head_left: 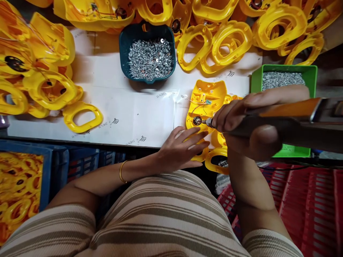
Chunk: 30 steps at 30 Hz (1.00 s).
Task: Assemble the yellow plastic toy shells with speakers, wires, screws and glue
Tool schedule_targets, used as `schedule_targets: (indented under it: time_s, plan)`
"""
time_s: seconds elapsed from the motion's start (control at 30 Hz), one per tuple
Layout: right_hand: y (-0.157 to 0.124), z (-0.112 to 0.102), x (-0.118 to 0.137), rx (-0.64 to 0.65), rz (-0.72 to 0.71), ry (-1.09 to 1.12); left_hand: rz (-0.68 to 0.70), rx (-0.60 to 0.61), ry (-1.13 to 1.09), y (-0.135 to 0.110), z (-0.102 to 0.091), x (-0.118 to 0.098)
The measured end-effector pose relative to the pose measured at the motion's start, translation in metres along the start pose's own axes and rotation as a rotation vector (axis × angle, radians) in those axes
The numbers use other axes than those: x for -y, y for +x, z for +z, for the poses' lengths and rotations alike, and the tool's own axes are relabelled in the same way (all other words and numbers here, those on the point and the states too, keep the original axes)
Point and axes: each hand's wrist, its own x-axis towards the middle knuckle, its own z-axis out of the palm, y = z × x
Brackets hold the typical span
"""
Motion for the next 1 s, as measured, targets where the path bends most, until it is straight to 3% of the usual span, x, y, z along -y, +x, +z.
schedule_targets:
  time_s: [0.13,0.27,0.43,0.6,0.77,1.0]
  plan:
    - [0.003,0.008,-0.01,-0.002,-0.217,0.051,0.009,0.106,-0.025,0.002,0.002,-0.001]
    - [0.008,0.014,-0.021,-0.029,-0.363,0.141,0.008,0.131,-0.044,0.002,0.004,0.001]
    - [0.007,0.018,-0.014,-0.037,-0.172,0.014,0.004,0.147,-0.055,0.001,0.006,0.003]
    - [0.015,0.02,-0.022,0.016,-0.34,0.072,0.01,0.138,-0.151,0.004,0.01,0.004]
    - [0.018,0.016,-0.027,0.158,-0.313,0.021,-0.024,0.205,-0.286,0.011,0.008,0.003]
    - [0.025,0.011,-0.036,0.329,-0.311,0.054,0.022,0.117,-0.226,0.009,0.013,0.001]
